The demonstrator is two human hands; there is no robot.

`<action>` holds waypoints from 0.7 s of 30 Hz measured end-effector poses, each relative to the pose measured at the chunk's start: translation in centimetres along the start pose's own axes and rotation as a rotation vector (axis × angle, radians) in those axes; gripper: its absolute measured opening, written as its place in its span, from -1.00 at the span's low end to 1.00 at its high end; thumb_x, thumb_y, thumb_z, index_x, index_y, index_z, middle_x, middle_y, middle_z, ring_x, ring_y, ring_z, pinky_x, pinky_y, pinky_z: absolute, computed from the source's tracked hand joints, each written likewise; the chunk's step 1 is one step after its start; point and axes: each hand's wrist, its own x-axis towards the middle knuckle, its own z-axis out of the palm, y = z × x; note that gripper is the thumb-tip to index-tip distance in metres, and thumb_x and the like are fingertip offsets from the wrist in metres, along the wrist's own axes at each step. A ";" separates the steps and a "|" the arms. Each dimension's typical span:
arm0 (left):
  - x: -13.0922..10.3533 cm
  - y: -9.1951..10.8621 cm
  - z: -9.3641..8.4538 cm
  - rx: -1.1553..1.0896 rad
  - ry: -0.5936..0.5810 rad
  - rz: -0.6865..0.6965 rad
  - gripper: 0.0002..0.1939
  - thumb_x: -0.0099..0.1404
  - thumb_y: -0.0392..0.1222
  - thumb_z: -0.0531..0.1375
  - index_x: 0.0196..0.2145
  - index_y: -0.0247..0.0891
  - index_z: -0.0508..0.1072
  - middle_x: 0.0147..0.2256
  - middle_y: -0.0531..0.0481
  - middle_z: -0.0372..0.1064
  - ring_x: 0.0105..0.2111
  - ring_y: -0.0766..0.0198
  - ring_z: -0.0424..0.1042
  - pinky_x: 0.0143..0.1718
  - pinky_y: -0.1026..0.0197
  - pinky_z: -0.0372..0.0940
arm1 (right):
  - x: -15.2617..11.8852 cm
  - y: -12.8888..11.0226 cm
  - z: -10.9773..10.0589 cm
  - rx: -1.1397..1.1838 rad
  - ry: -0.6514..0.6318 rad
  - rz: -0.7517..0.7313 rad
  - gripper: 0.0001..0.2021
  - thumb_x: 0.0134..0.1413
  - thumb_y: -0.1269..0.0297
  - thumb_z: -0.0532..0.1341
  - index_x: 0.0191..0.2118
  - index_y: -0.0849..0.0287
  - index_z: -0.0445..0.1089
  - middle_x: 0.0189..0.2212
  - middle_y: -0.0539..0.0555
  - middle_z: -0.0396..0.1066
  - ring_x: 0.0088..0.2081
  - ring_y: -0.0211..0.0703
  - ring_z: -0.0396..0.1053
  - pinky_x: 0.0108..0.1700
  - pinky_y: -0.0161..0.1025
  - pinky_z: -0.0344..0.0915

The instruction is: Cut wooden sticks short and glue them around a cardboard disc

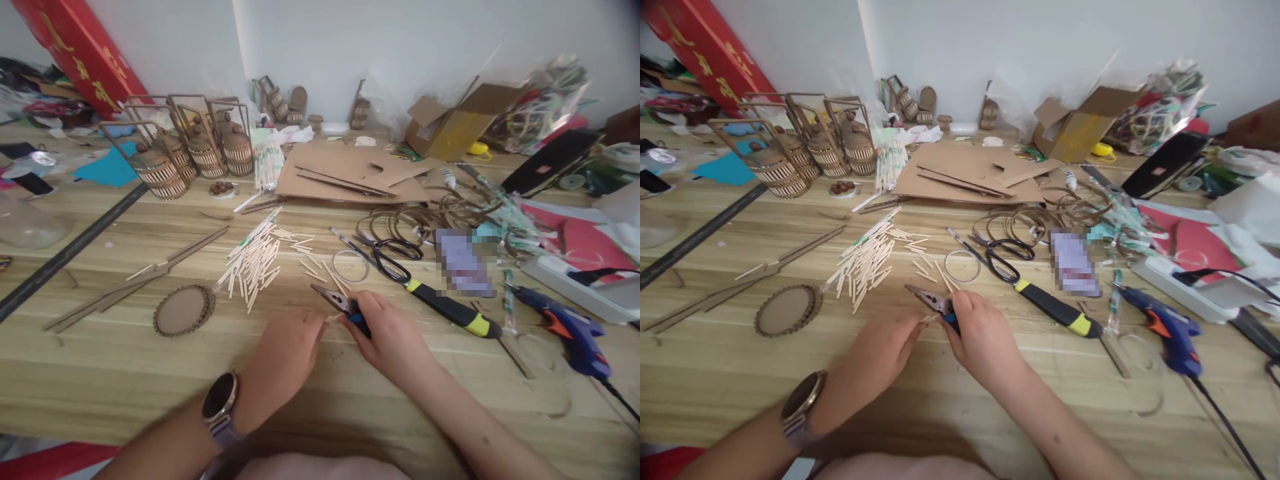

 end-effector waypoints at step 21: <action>0.8 -1.1 -1.6 -0.771 -0.190 -0.101 -0.57 0.44 0.15 -0.06 -0.37 -0.23 0.31 -0.56 0.10 0.30 -0.53 0.32 0.31 -0.42 0.28 0.20 | 0.8 0.9 -3.2 0.619 -0.262 0.046 -0.82 0.20 0.18 0.12 -0.38 0.13 0.26 -0.52 -0.04 0.32 -0.47 -0.25 0.25 -0.43 -0.33 0.16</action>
